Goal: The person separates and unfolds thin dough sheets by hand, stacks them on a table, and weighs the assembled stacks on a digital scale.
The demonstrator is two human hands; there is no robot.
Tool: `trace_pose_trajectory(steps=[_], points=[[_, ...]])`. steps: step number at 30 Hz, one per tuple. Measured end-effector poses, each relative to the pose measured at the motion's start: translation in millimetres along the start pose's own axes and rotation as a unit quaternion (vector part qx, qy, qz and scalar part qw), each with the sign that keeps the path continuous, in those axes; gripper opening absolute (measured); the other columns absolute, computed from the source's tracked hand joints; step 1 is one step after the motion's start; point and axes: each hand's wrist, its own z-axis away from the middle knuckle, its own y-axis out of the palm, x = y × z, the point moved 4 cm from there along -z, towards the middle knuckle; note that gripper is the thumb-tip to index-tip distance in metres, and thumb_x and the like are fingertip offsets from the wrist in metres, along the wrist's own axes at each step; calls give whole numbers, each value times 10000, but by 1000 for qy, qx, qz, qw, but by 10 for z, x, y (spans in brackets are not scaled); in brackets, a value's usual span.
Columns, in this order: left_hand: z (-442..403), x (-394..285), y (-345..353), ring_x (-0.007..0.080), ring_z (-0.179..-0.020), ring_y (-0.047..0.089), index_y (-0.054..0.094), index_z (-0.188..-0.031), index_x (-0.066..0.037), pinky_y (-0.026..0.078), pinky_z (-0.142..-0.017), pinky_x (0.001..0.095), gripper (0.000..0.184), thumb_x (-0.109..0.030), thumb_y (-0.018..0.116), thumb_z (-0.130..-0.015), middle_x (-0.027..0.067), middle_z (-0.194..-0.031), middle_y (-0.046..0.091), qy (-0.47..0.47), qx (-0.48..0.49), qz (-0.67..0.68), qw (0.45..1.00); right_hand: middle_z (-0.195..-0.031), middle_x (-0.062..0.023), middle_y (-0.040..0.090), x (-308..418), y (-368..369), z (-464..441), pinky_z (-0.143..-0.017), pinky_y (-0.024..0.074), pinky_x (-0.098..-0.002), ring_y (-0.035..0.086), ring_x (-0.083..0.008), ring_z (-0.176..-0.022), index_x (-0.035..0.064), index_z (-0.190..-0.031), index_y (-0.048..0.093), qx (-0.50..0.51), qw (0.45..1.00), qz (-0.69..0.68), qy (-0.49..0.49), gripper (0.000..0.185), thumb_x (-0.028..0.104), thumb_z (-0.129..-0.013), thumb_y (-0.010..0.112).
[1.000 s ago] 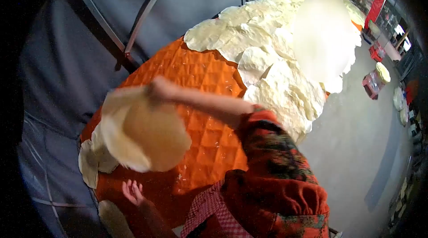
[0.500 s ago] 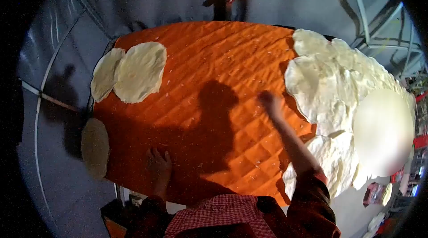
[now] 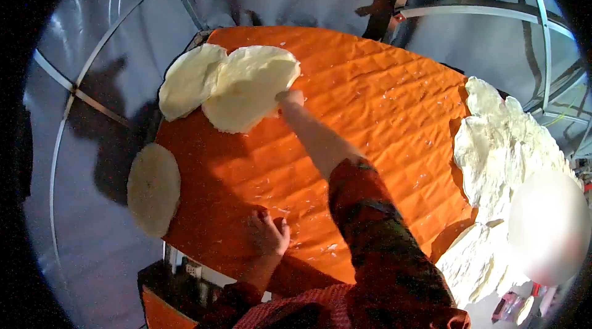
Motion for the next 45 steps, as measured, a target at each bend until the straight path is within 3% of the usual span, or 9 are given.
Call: trace_pose_trajectory(steps=[4,9,10,12,16,22,30,42,45], points=[[-3,31,-89,495,-1257,245,445,-1248,-5,252,-978,645,548,-368,583,-861,293,-1380,274,41,-20,26,999,-728,-95,649,1218,-245,96,-510,492,-373,615,-200,-590,-23,-905,690,-29,945,111,-305,270,167,-716,718],[-28,319,-205,395,-1148,407,521,-1173,-64,322,-949,555,514,-281,725,-753,197,-1220,439,74,-69,289,952,-828,-112,668,2395,-213,2617,-653,519,-324,645,-169,-732,-4,-1064,639,49,819,229,-524,339,154,-765,647],[-100,514,-8,354,-1128,445,503,-1193,-82,336,-962,548,501,-351,680,-809,161,-1226,445,-4,4,505,863,-825,-132,662,2304,-139,3073,-667,522,-344,658,-215,-732,7,-1064,621,37,819,274,-502,329,156,-771,643],[-264,616,-454,323,-1132,452,490,-1202,-101,348,-976,565,515,-492,564,-875,125,-1228,469,-225,175,819,498,-877,-192,638,1775,-20,3723,-688,518,-400,639,-345,-794,31,-1019,610,27,711,388,-586,265,88,-760,603],[-309,795,-907,286,-1167,475,434,-1297,-147,402,-970,544,660,-670,363,-900,105,-1219,521,-185,290,901,265,-1122,-199,588,52,84,4350,-785,519,-438,592,-379,-967,19,-1034,572,94,720,426,-540,320,90,-728,630],[19,909,-475,279,-1199,466,386,-1350,-105,376,-1038,442,703,-661,297,-928,107,-1275,496,-165,334,856,359,-1217,-196,538,-1308,-185,4401,-921,469,-411,538,-371,-1099,34,-1147,532,171,810,376,-416,561,302,-711,763],[35,673,-851,271,-1254,423,303,-1418,-81,360,-1049,439,652,-540,381,-961,105,-1397,406,-100,379,868,303,-1066,-144,644,-1140,-409,4448,-912,464,-361,613,-286,-1004,37,-1088,629,162,897,254,-322,380,244,-785,725],[117,766,-865,253,-1141,502,402,-1327,-53,427,-968,440,513,-245,575,-884,110,-1226,512,-90,374,762,521,-995,-101,695,-1446,-604,4200,-881,476,-307,632,-186,-952,30,-1070,672,177,944,186,-206,260,172,-853,665],[131,723,-939,244,-1139,504,398,-1330,-57,444,-949,427,501,-202,570,-883,104,-1225,512,-91,370,817,433,-930,-102,700,-1489,-623,4175,-825,490,-321,638,-177,-882,26,-1040,677,188,953,154,-183,226,175,-873,638]])
